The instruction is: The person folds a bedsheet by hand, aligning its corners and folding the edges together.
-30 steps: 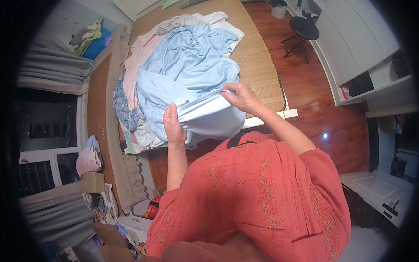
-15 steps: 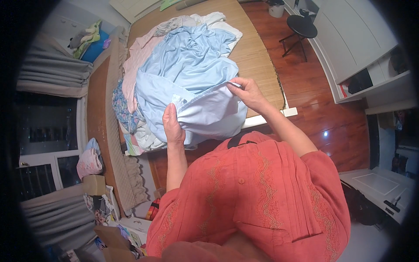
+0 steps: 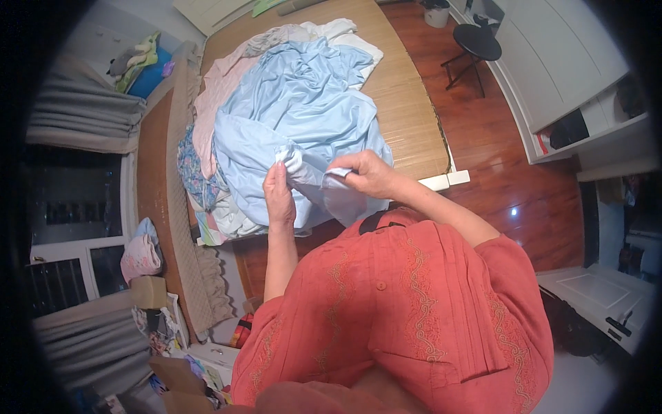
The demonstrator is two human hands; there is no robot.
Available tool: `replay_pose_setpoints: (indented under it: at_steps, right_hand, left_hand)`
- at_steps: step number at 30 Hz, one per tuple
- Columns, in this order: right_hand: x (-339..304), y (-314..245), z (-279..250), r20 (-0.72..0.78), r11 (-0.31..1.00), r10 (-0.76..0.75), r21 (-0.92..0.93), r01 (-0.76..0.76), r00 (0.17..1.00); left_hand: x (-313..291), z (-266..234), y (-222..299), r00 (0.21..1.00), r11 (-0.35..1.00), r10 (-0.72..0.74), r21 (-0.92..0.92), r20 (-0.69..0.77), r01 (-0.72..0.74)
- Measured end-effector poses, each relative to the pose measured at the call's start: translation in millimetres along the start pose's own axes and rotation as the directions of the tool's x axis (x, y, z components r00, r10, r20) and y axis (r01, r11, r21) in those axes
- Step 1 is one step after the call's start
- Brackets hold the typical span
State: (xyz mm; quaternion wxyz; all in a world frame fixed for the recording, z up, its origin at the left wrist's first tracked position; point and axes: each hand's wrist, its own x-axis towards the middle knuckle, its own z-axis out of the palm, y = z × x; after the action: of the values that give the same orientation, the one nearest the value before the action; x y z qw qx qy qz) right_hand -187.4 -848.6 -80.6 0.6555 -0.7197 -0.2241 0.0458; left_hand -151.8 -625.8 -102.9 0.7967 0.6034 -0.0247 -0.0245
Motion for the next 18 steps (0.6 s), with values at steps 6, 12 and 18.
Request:
replay_pose_setpoints:
  at_steps: [6, 12, 18]
  right_hand:
    - [5.4, -17.1, 14.9, 0.236, 1.0, -0.005, -0.013, 0.008, 0.972]
    - [14.3, 6.6, 8.1, -0.114, 0.989, 0.042, -0.136, -0.058, 0.993]
    - [8.0, 18.5, 6.4, -0.135, 0.963, 0.113, -0.227, -0.142, 0.984]
  left_hand:
    - [-9.0, 21.8, -6.5, 0.993, 0.941, -0.096, -0.318, 0.069, 0.113]
    - [-30.9, 41.6, -23.4, 0.948, 0.902, -0.182, -0.339, 0.261, 0.266]
    - [-45.5, 50.3, -22.7, 0.94, 0.913, -0.246, -0.268, 0.238, 0.307]
